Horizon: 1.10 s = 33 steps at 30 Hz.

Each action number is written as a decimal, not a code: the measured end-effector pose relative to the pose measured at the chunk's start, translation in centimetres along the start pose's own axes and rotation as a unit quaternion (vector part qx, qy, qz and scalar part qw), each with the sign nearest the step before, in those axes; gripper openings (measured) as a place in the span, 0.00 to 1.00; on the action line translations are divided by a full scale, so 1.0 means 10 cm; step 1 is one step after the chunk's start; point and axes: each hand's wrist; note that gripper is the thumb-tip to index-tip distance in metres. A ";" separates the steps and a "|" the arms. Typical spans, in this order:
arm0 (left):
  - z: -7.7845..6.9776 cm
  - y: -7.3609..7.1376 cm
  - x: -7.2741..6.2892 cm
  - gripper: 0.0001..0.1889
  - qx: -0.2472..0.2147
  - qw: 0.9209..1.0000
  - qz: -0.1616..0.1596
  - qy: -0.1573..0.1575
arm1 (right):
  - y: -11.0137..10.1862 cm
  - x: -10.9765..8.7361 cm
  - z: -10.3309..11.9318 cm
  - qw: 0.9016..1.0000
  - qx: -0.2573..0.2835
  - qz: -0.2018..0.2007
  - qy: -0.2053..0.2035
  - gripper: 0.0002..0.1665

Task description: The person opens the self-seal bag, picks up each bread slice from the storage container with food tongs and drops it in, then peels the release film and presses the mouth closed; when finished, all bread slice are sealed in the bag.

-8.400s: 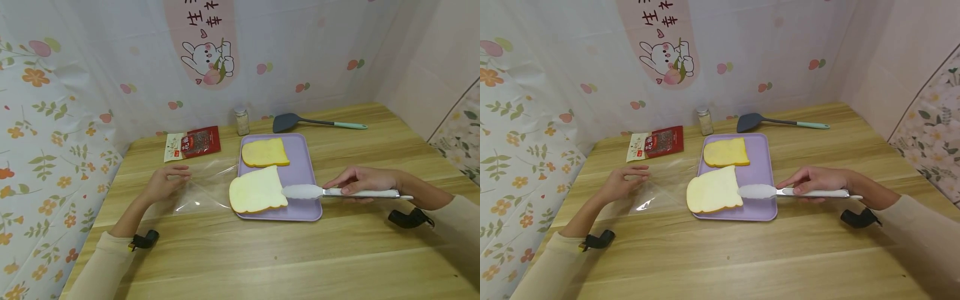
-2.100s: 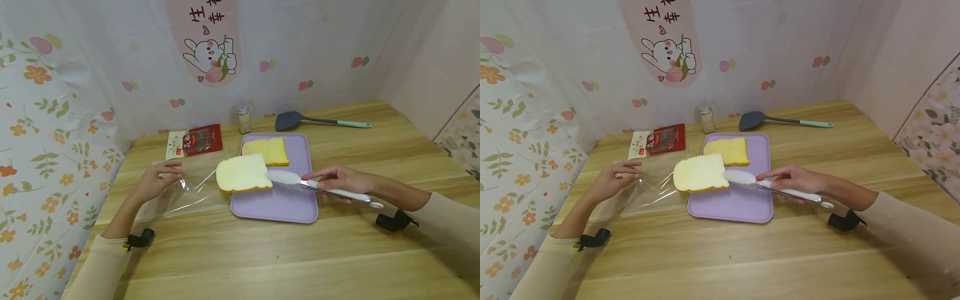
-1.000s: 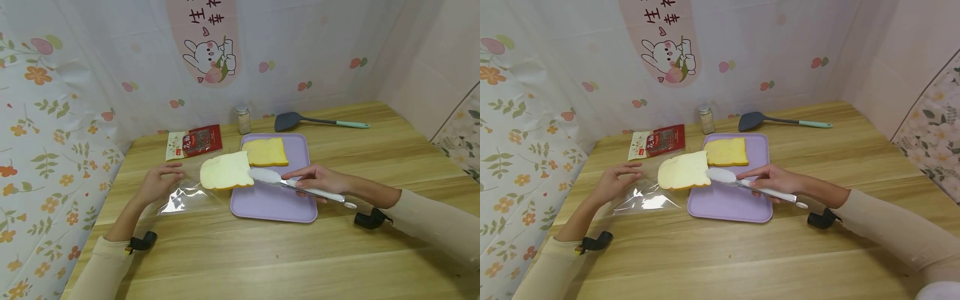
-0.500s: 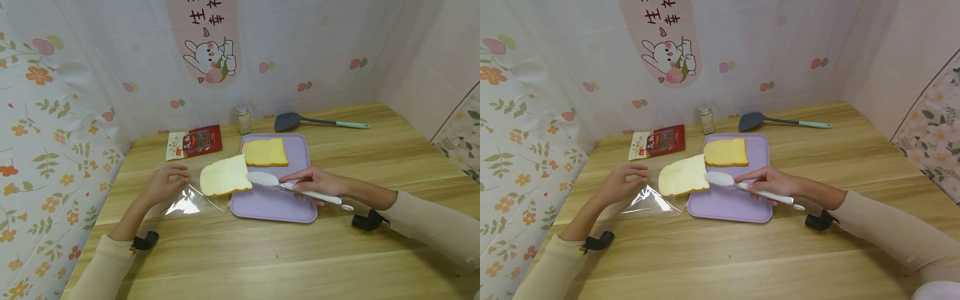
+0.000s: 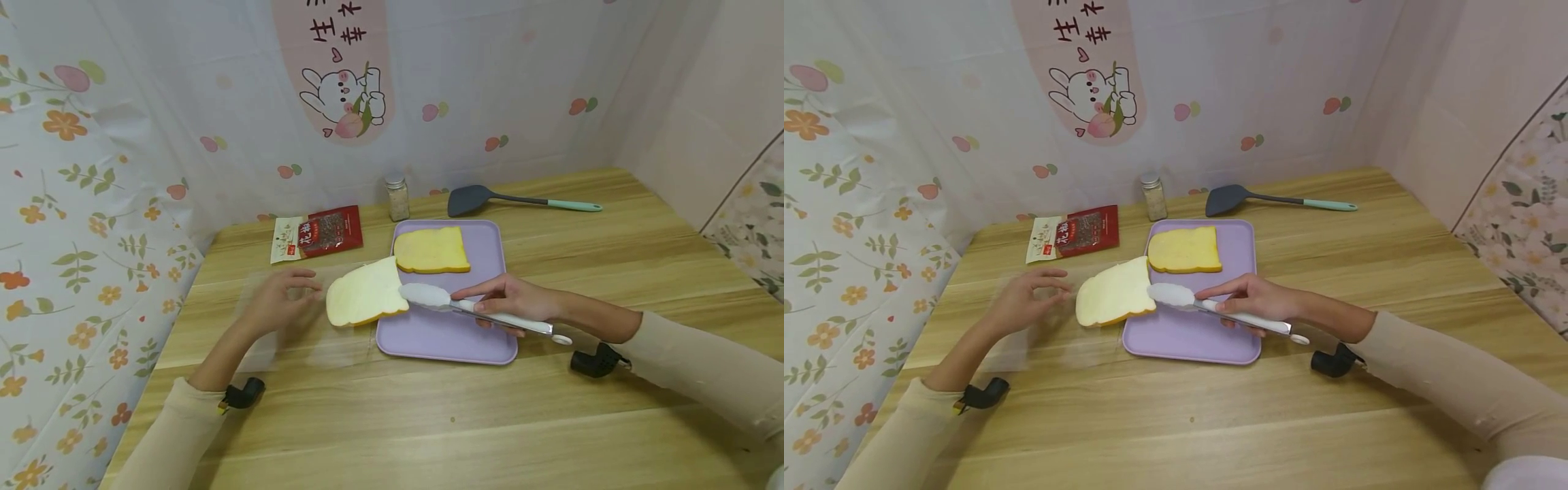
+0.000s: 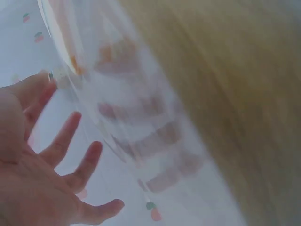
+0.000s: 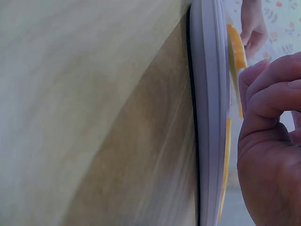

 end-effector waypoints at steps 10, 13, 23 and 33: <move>-0.03 0.07 0.04 0.19 0.012 0.998 0.067 0.002 | 0.02 0.02 0.00 1.000 0.009 0.005 0.004 0.27; -0.03 0.10 0.04 0.19 0.024 0.997 0.076 0.003 | 0.02 0.02 -0.01 1.000 0.010 0.003 0.008 0.27; -0.06 0.14 0.06 0.14 -0.013 0.997 0.079 -0.008 | 0.04 0.03 -0.03 1.000 0.014 0.011 0.006 0.27; -0.10 0.11 0.05 0.07 -0.053 0.998 0.011 -0.023 | 0.05 -0.01 -0.04 0.999 0.035 0.024 -0.005 0.25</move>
Point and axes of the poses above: each hand's wrist, its own x-axis towards the middle knuckle, its own y-axis out of the palm, z = x × y, and after that the axes turned 9 degrees about y, right-handed
